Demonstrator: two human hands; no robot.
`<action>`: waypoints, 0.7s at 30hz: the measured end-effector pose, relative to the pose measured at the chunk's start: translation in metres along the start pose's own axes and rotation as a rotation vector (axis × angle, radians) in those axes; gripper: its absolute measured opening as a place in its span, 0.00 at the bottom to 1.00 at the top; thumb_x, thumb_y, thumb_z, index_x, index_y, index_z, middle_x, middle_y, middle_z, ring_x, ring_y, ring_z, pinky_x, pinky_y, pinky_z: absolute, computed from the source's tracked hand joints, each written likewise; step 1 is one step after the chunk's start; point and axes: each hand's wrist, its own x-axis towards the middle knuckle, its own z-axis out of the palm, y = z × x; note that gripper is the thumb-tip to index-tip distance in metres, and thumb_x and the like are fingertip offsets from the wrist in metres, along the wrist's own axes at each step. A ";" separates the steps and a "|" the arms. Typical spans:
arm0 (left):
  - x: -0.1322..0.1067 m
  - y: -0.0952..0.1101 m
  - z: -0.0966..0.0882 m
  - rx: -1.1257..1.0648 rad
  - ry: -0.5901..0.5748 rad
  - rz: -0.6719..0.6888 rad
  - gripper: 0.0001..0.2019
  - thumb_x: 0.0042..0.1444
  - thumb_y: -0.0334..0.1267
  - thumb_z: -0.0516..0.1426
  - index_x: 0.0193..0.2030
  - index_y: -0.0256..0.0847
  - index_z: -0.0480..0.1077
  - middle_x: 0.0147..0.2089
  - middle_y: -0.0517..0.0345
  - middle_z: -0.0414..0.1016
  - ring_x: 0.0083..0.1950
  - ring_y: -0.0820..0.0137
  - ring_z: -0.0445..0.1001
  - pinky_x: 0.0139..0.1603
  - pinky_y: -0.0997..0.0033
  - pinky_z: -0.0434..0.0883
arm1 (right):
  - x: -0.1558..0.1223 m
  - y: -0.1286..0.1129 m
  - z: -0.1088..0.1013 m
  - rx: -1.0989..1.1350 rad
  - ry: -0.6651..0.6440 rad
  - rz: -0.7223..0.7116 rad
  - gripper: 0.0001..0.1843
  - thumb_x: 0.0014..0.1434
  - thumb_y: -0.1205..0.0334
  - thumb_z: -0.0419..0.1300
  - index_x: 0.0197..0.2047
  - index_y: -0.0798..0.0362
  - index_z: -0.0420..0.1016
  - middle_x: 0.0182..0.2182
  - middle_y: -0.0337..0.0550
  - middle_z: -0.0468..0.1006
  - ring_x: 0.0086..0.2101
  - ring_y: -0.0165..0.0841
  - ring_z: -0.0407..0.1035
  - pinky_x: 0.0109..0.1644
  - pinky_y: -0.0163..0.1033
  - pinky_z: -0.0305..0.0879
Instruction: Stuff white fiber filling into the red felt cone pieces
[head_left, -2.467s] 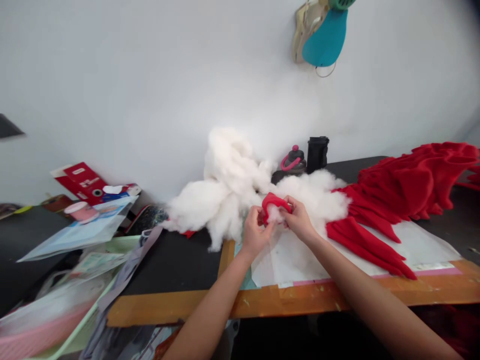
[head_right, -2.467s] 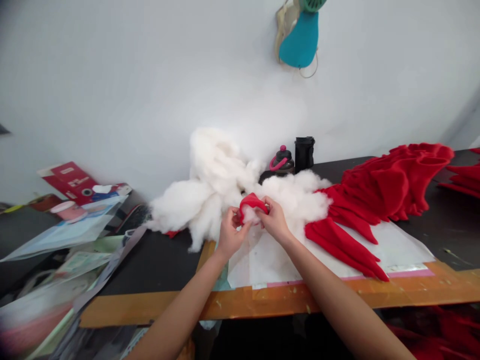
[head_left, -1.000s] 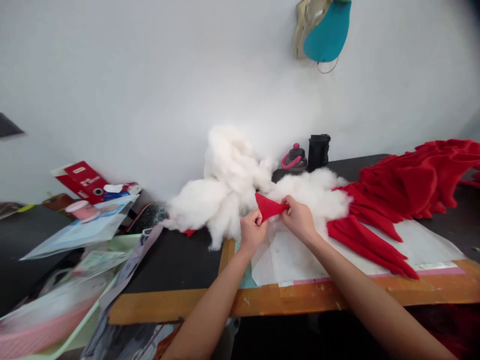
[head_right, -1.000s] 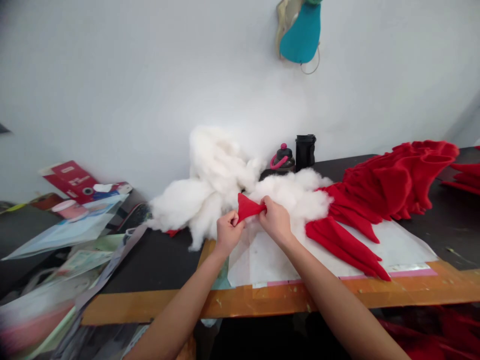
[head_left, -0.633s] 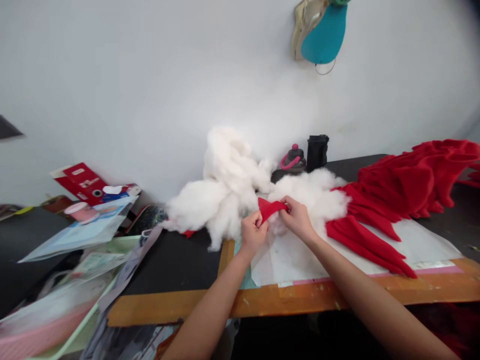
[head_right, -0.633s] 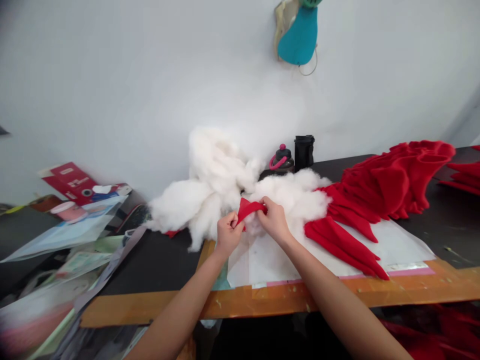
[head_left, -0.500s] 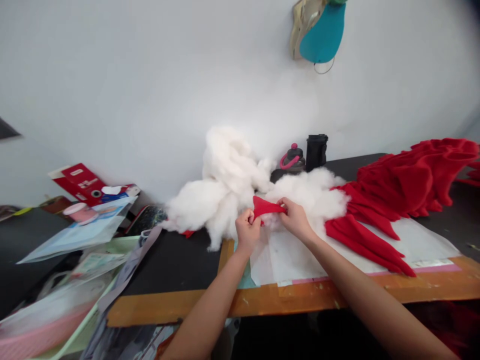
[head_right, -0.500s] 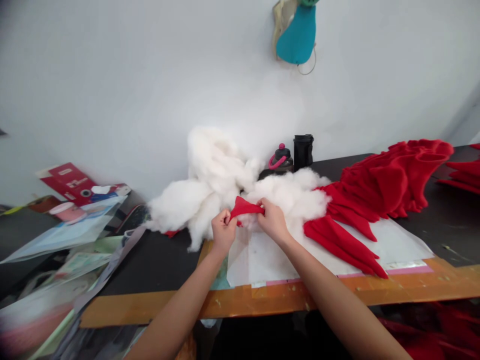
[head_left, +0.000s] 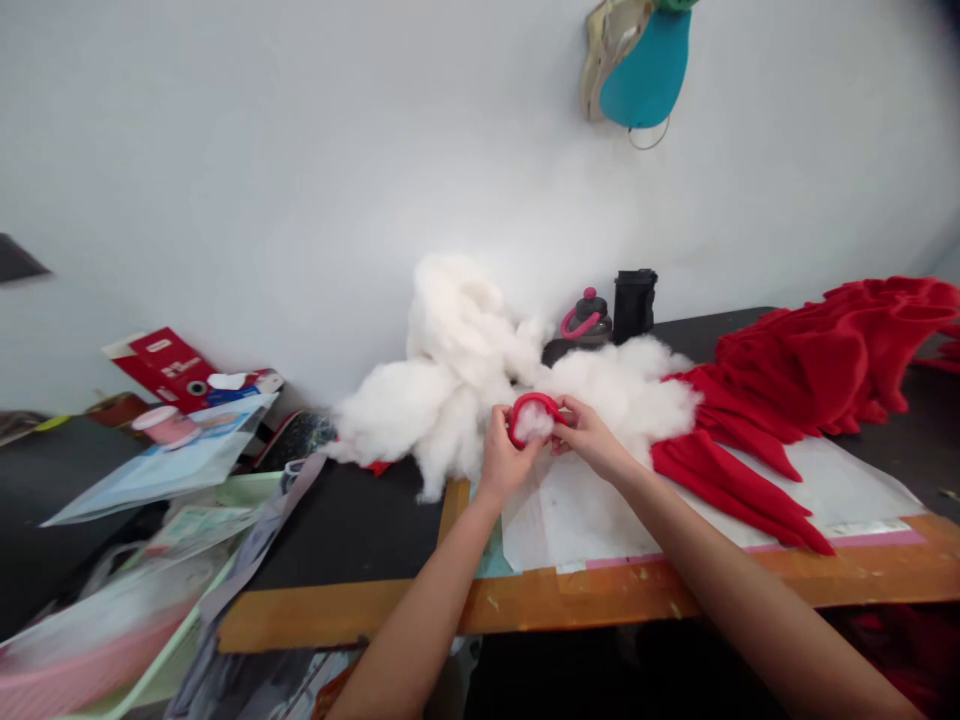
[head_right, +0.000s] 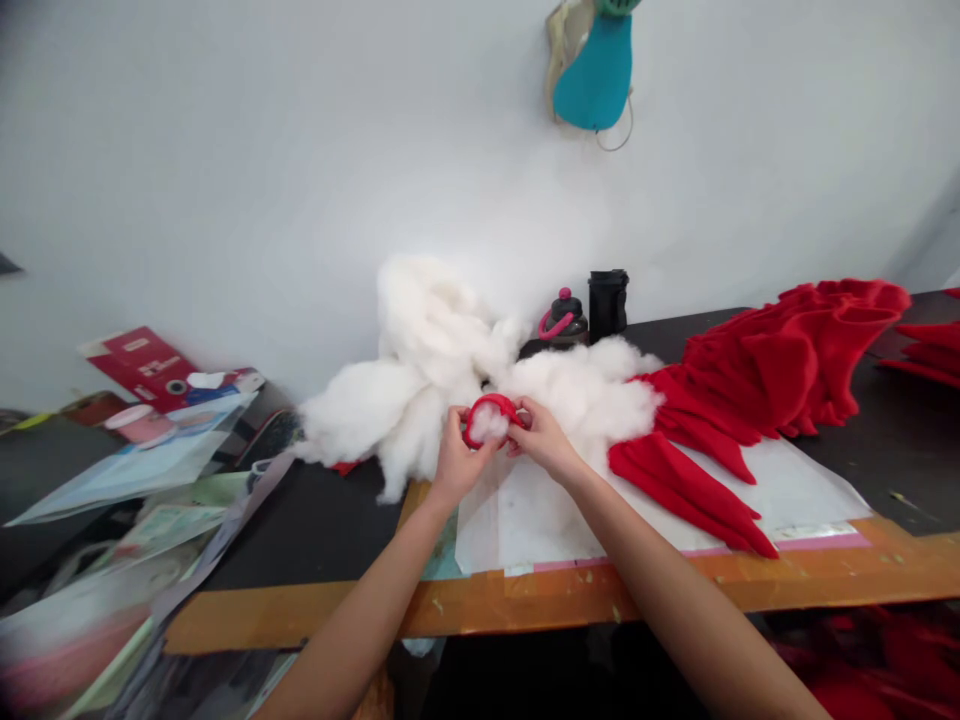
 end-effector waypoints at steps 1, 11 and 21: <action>0.001 -0.004 0.000 0.021 0.025 -0.041 0.15 0.44 0.29 0.61 0.38 0.40 0.61 0.35 0.60 0.67 0.35 0.69 0.67 0.36 0.72 0.63 | -0.001 -0.001 0.001 -0.026 -0.043 -0.019 0.15 0.47 0.64 0.59 0.40 0.50 0.65 0.28 0.36 0.73 0.25 0.28 0.68 0.25 0.33 0.68; 0.008 -0.019 -0.003 0.006 0.040 -0.078 0.14 0.43 0.29 0.54 0.21 0.41 0.47 0.21 0.67 0.49 0.25 0.75 0.51 0.27 0.74 0.49 | -0.002 0.005 0.005 -0.214 0.104 -0.277 0.13 0.45 0.67 0.58 0.36 0.50 0.61 0.31 0.38 0.65 0.33 0.32 0.63 0.29 0.35 0.66; -0.005 0.010 -0.008 -0.161 -0.268 0.119 0.14 0.49 0.35 0.57 0.24 0.41 0.52 0.24 0.65 0.52 0.26 0.74 0.53 0.28 0.73 0.53 | -0.008 -0.010 -0.001 0.534 -0.118 0.106 0.31 0.53 0.38 0.58 0.56 0.44 0.65 0.47 0.44 0.76 0.43 0.42 0.74 0.38 0.43 0.73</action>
